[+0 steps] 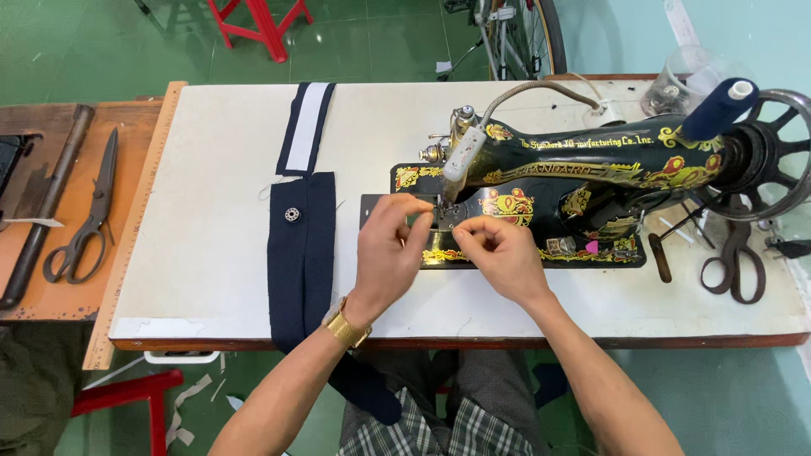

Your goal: The person threads a sewing machine by hand, guiding the thread through the tension assembly and needle area. They use a small handheld light to illuminate the internal mechanism for better visibility while threading. The person also handles a spool of blue thread and a piece of dark fabric on the table.

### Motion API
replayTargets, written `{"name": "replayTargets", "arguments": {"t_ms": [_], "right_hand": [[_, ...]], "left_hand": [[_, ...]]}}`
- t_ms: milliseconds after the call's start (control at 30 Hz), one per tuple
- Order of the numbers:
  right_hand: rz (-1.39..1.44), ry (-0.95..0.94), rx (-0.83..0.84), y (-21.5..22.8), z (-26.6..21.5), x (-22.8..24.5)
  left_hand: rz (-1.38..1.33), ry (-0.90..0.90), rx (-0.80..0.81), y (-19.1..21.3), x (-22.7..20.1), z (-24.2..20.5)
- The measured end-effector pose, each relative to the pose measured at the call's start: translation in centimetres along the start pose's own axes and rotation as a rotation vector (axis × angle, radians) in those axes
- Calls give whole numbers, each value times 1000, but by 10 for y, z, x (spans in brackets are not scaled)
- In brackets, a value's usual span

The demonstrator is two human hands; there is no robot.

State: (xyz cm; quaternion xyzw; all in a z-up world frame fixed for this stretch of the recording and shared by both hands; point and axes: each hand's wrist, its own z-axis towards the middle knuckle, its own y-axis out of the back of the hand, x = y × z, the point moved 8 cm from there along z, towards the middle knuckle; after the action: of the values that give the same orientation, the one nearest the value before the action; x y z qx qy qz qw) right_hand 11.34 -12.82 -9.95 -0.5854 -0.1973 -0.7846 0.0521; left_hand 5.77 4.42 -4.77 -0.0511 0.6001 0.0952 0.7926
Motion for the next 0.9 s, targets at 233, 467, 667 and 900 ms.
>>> {"name": "replayTargets", "arguments": {"t_ms": [233, 467, 667, 900], "right_hand": [[-417, 172, -48, 9, 5, 37], [-383, 148, -69, 10, 17, 69], [-379, 133, -40, 9, 20, 93], [-868, 809, -412, -2, 10, 150]], "left_hand": [[487, -454, 308, -29, -58, -11], [410, -491, 228, -17, -35, 12], [164, -484, 196, 2, -36, 27], [-195, -304, 28, 33, -8, 81]]}}
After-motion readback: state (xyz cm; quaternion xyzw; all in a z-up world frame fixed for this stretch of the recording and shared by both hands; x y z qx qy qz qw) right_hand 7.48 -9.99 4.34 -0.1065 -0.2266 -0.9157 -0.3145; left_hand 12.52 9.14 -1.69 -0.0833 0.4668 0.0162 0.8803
